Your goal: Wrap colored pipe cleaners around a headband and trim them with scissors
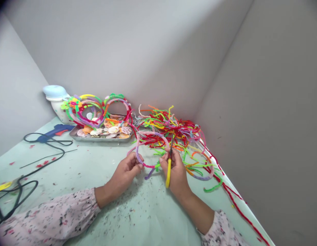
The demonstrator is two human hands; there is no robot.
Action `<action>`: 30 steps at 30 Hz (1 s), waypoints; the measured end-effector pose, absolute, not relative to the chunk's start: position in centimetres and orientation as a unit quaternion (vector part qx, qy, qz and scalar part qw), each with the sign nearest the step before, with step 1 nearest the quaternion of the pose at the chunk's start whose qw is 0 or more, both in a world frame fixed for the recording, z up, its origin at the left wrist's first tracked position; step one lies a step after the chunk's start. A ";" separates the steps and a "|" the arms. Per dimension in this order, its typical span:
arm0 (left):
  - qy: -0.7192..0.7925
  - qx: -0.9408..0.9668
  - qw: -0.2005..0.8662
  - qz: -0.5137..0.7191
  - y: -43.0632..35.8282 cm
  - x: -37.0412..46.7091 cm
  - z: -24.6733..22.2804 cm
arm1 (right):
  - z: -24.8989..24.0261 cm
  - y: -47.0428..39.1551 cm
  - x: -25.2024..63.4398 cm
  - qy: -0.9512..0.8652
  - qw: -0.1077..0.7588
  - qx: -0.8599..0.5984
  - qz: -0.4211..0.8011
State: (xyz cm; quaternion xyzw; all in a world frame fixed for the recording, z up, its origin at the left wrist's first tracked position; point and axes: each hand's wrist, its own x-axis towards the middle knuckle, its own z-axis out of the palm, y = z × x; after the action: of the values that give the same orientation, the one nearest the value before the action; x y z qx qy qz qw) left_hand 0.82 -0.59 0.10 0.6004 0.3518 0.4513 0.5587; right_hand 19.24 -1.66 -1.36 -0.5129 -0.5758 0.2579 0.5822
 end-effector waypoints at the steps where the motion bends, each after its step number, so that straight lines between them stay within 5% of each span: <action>1: 0.349 0.602 0.559 0.451 -0.6 0.8 0.1 | -1.3 -1.7 19.3 -0.575 0.581 -0.514 0.261; 23: 0.393 0.555 0.525 0.512 -0.1 0.4 -0.1 | -2.2 -1.7 19.7 -0.589 0.567 -0.513 0.261; 30: 0.386 0.526 0.562 0.509 0.2 0.5 0.0 | -1.1 -2.1 19.6 -0.614 0.517 -0.596 0.031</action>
State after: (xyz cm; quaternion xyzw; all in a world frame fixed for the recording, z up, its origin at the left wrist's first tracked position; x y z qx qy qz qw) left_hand 0.47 0.16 -0.01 0.5262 0.3859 0.5087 0.5616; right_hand 19.57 -2.11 -1.10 -0.5957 -0.6141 0.0312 0.5168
